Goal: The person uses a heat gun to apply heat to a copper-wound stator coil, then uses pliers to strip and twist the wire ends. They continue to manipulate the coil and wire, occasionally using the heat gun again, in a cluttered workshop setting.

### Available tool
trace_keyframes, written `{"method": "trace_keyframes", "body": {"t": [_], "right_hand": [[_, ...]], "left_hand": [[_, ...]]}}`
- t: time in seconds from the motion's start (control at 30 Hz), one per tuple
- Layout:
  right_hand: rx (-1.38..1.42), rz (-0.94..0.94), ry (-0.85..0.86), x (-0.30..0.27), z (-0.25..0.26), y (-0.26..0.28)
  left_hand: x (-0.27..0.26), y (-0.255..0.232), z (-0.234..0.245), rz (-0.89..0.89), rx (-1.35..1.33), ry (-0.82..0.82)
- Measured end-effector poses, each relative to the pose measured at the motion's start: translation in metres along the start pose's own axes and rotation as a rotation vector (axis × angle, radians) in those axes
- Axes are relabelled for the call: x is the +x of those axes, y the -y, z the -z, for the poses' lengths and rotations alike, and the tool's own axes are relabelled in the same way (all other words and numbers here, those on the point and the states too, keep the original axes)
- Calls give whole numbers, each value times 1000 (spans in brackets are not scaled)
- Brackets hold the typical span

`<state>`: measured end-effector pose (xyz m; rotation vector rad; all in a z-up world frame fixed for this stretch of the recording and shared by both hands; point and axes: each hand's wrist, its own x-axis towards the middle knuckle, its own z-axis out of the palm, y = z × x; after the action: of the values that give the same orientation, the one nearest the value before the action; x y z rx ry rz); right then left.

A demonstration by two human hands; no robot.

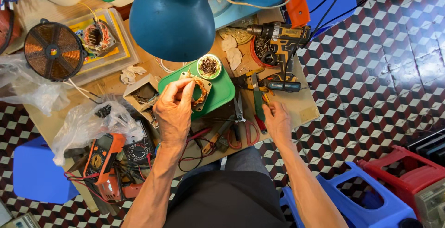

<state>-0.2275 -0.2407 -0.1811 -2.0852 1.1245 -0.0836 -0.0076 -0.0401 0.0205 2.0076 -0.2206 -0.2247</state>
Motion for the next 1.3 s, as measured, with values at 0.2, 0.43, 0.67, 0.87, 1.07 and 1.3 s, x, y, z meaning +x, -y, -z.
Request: {"method": "trace_keyframes", "body": {"t": [0.2,0.43,0.67,0.87,1.07,1.3], "right_hand": [[-262,285,-141,23,-32,33],[251,-229,291,-7,35,71],[994,-227,539,-44,100,173],[1198,-255,749,-17,77,235],[1367,-288,895,-4,68,246],[1148,-295,904,-2,64,256]], "left_hand": [[2,6,-2,-121,29,-41],[3,5,-5,-87,22,-79],[2,1,-2,-208,85,-126],[0,-3,-2,-153,121,-107],[3,-7,1,-121,86,-91],[5,-10,0,-95,74,-86]]}}
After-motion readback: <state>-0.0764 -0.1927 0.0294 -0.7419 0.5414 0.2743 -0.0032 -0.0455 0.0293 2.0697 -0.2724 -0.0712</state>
